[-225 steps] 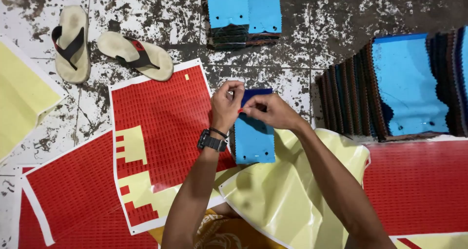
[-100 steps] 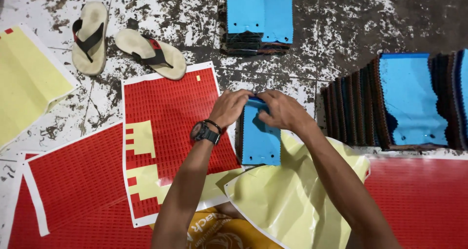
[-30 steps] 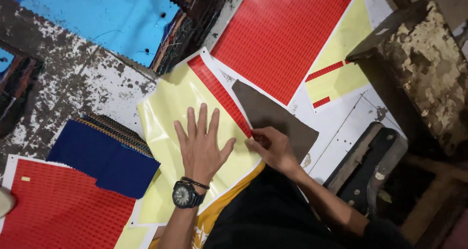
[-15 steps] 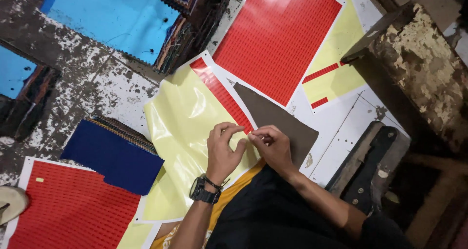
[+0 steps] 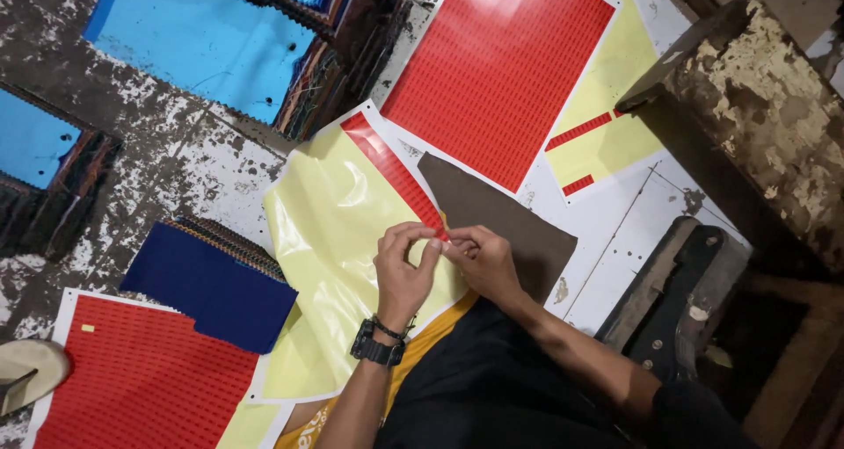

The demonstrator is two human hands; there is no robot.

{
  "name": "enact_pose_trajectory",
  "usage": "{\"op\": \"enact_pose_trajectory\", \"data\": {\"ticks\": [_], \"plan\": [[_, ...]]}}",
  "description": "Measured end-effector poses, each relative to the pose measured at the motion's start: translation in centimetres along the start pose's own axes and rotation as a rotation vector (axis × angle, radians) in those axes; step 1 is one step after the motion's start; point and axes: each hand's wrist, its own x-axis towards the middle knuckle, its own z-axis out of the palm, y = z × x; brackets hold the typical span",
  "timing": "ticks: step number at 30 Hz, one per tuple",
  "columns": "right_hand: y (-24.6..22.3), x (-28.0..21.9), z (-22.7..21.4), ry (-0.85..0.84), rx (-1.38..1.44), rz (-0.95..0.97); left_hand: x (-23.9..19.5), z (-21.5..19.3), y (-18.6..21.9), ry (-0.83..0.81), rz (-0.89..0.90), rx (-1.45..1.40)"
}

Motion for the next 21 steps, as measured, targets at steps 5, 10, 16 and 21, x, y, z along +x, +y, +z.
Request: {"op": "enact_pose_trajectory", "data": {"ticks": [5, 10, 16, 21], "plan": [[-1.0, -0.7, 0.6, 0.123, -0.059, -0.094, 0.0, -0.2, -0.2, 0.022, -0.012, -0.069], [-2.8, -1.4, 0.6, 0.182, -0.012, -0.203, -0.2, -0.4, 0.4, 0.014, -0.018, -0.097], [-2.2, -1.1, -0.2, -0.03, 0.248, -0.175, 0.2, -0.4, 0.7, -0.042, -0.018, -0.236], [-2.7, -0.4, 0.0, 0.083, -0.055, 0.005, -0.1, 0.1, -0.4, 0.043, -0.051, -0.252]]}}
